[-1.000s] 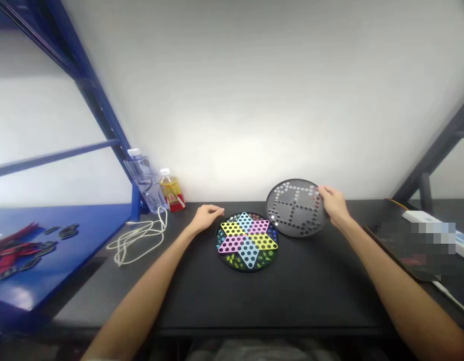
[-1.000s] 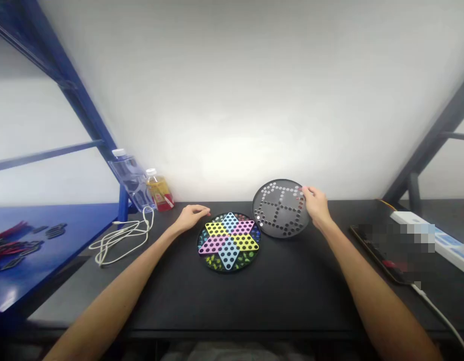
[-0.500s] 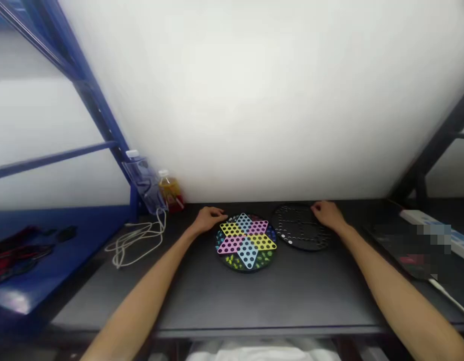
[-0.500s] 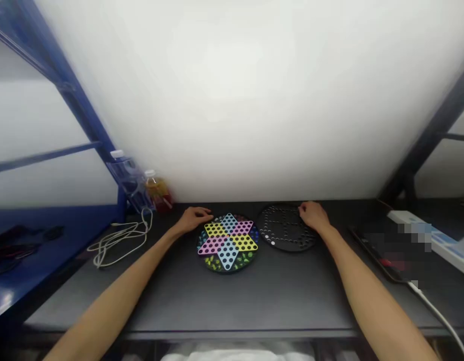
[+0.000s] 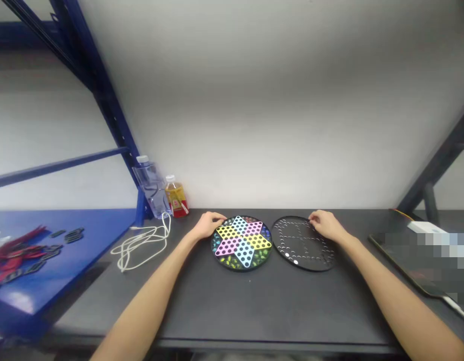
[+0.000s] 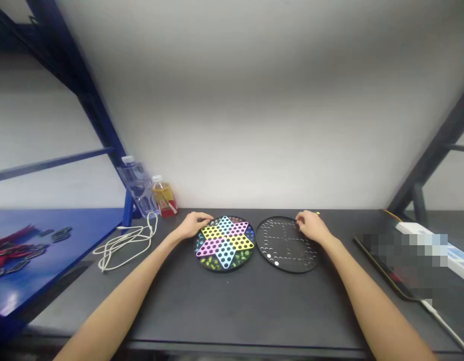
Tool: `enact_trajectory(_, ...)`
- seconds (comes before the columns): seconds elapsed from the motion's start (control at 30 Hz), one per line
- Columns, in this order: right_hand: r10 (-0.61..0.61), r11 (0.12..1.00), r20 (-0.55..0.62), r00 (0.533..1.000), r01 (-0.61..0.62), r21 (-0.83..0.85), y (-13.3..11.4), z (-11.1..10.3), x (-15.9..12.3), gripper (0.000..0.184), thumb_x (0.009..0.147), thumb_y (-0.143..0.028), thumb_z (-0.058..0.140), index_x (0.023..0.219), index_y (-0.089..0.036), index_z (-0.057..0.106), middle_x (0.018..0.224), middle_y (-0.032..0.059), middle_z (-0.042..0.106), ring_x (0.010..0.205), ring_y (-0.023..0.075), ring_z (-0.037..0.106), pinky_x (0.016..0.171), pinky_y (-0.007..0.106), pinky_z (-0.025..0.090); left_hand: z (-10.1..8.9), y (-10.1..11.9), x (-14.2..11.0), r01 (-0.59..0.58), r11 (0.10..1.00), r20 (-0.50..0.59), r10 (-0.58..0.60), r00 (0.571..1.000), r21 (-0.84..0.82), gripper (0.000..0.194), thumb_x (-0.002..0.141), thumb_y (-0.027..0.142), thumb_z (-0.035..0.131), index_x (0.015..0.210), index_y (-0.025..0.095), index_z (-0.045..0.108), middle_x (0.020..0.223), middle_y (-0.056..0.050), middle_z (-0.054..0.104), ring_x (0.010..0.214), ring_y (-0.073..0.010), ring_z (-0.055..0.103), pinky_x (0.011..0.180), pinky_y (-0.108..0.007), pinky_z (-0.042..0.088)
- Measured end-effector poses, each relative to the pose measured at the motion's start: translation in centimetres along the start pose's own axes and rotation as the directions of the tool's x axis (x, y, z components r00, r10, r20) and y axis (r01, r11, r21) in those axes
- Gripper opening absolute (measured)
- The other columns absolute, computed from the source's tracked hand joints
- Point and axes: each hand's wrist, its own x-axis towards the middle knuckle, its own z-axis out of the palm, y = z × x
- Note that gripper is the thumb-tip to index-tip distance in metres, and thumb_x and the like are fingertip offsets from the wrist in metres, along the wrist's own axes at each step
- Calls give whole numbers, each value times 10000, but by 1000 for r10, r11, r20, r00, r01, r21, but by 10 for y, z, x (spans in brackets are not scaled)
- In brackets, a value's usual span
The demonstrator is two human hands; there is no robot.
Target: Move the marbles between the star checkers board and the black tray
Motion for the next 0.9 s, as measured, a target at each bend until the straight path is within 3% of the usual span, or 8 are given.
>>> enact_trajectory(0.13, -16, 999, -2, 1000, 16, -47, -17, -6, -4, 182, 835, -249, 522, 905, -190, 679, 916, 87, 671, 857, 218, 610, 775, 309, 433, -1, -4, 0, -68, 998, -3, 68, 998, 8, 321, 837, 379, 526, 978, 209, 759, 1070, -36, 725, 1022, -226, 651, 954, -317, 480)
enact_trajectory(0.3, -107, 993, -185, 977, 98, -59, -62, -19, -13, 197, 875, -278, 499, 964, -186, 649, 993, 106, 650, 989, 258, 566, 859, 365, 426, -4, -1, 1, -103, 994, 16, 103, 995, 33, 325, 850, 387, 520, 972, 208, 762, 1147, -48, 696, 1044, -222, 643, 975, -324, 468)
enact_trajectory(0.43, -257, 959, -200, 945, 275, 68, -116, -26, -25, 164, 882, -235, 493, 939, -201, 643, 995, 83, 642, 967, 235, 560, 897, 376, 421, -9, 0, 1, -115, 993, 51, 114, 992, 22, 322, 849, 398, 525, 973, 219, 763, 1189, -42, 678, 1082, -224, 626, 986, -328, 462)
enact_trajectory(0.6, -357, 850, -164, 919, 393, 350, -169, -27, -31, 116, 847, -188, 549, 883, -220, 654, 979, 58, 645, 964, 214, 565, 886, 359, 435, -11, -1, -1, -100, 995, 56, 98, 994, 19, 330, 839, 415, 531, 977, 228, 765, 1207, -42, 668, 1087, -233, 623, 994, -337, 455)
enact_trajectory(0.7, -388, 813, -114, 915, 398, 425, -184, -22, -24, 94, 814, -175, 589, 850, -216, 666, 977, 57, 642, 951, 214, 567, 883, 367, 434, -9, -3, -4, -62, 998, 23, 62, 998, -16, 337, 831, 444, 545, 979, 234, 763, 1149, -35, 696, 1070, -235, 629, 1002, -342, 446)
enact_trajectory(0.9, -410, 835, -48, 911, 397, 382, -191, -8, -15, 83, 801, -178, 605, 832, -202, 677, 1017, 69, 627, 975, 215, 547, 891, 367, 426, -7, -18, -6, 92, 996, -135, -94, 986, -17, 421, 854, 524, 490, 984, 227, 758, 1058, -25, 731, 1027, -245, 646, 948, -335, 471)
